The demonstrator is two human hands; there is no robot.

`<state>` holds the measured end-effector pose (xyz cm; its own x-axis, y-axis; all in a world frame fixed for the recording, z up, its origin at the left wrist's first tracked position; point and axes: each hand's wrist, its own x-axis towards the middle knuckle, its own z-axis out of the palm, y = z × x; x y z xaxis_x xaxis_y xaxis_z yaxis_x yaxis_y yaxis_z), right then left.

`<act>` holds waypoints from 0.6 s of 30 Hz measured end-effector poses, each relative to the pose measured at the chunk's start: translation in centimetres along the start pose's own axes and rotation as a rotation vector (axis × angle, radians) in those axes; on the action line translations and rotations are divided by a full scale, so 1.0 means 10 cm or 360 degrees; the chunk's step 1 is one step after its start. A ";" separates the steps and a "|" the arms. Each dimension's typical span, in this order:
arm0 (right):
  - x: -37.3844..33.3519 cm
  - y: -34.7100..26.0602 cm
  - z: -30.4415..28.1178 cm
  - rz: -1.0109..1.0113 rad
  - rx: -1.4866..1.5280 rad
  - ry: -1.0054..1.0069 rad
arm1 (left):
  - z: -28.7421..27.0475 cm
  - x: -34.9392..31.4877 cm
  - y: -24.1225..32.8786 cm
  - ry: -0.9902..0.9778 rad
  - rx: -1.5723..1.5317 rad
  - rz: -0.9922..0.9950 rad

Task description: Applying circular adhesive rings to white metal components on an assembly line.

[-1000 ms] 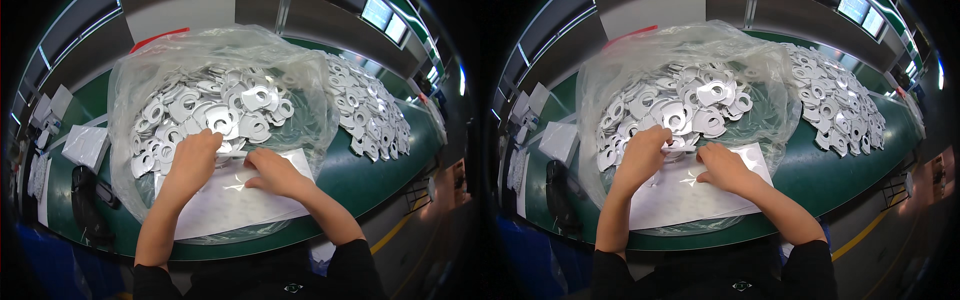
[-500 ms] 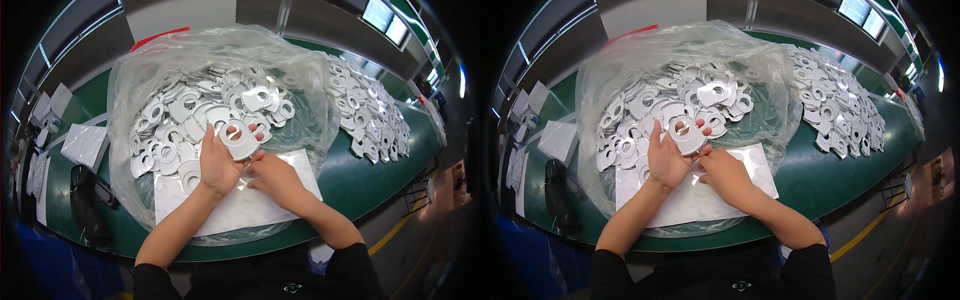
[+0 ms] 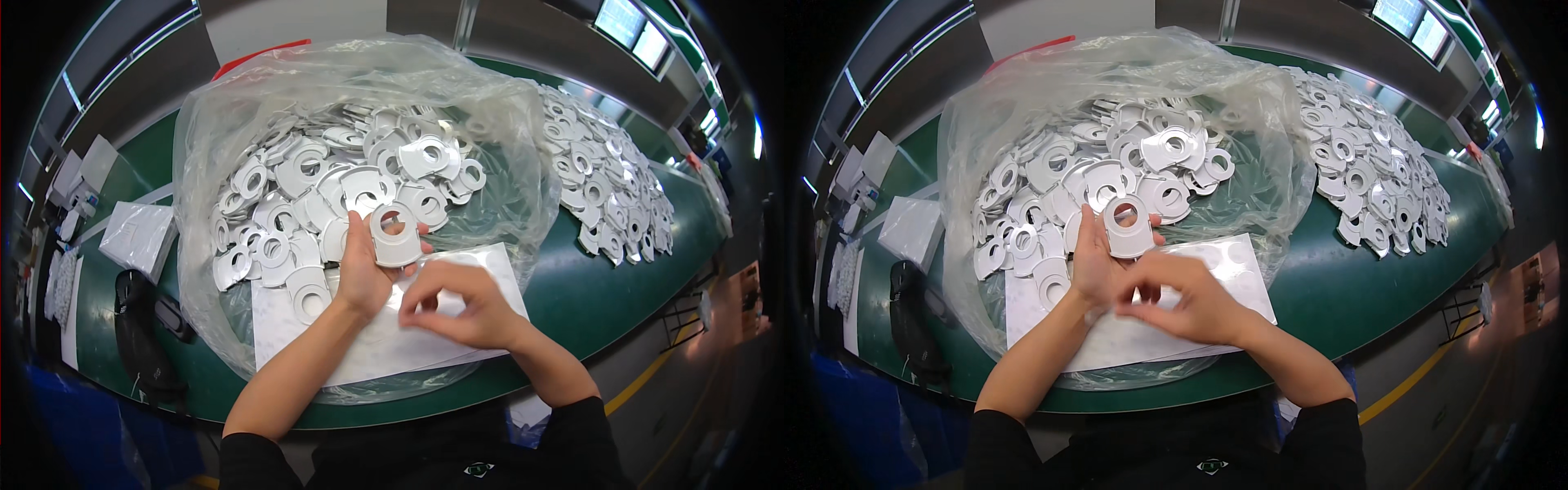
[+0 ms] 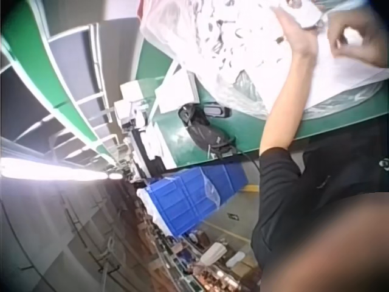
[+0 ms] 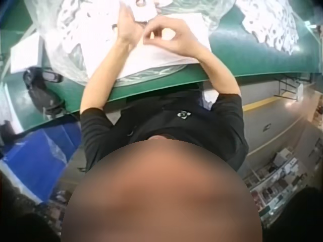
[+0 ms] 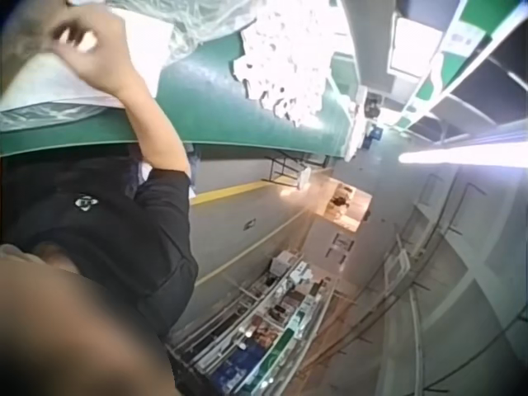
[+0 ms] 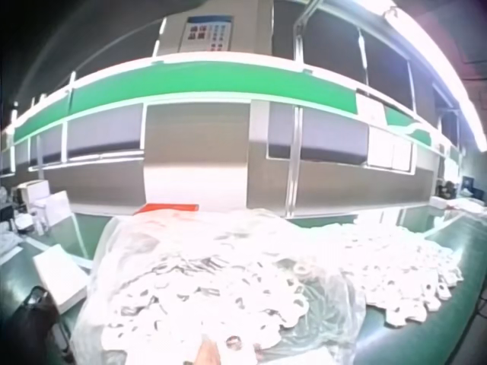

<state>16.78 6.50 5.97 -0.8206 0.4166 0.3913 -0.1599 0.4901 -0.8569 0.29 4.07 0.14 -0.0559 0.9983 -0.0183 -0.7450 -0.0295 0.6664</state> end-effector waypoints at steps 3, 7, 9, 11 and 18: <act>0.04 0.22 -0.05 0.0219 0.0157 0.0512 | 0.23 -0.03 0.02 0.0326 0.0020 -0.0018; 0.09 0.38 -0.12 0.0304 0.0420 0.0829 | 0.14 -0.04 0.00 0.0010 0.0316 -0.0066; 0.12 0.42 -0.09 0.0294 0.0437 0.0873 | 0.14 -0.04 0.00 0.0009 0.0341 -0.0087; 0.13 0.45 -0.08 0.0290 0.0305 0.0871 | 0.14 -0.04 -0.02 -0.0012 0.0347 -0.0082; 0.13 0.44 -0.08 0.0380 0.0319 0.0803 | 0.12 -0.03 -0.05 -0.0011 0.0361 -0.0060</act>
<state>15.45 9.87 2.97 -0.4922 0.8341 0.2490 -0.1435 0.2043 -0.9683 1.43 3.90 0.69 -0.0258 0.9988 -0.0421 -0.5780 0.0194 0.8158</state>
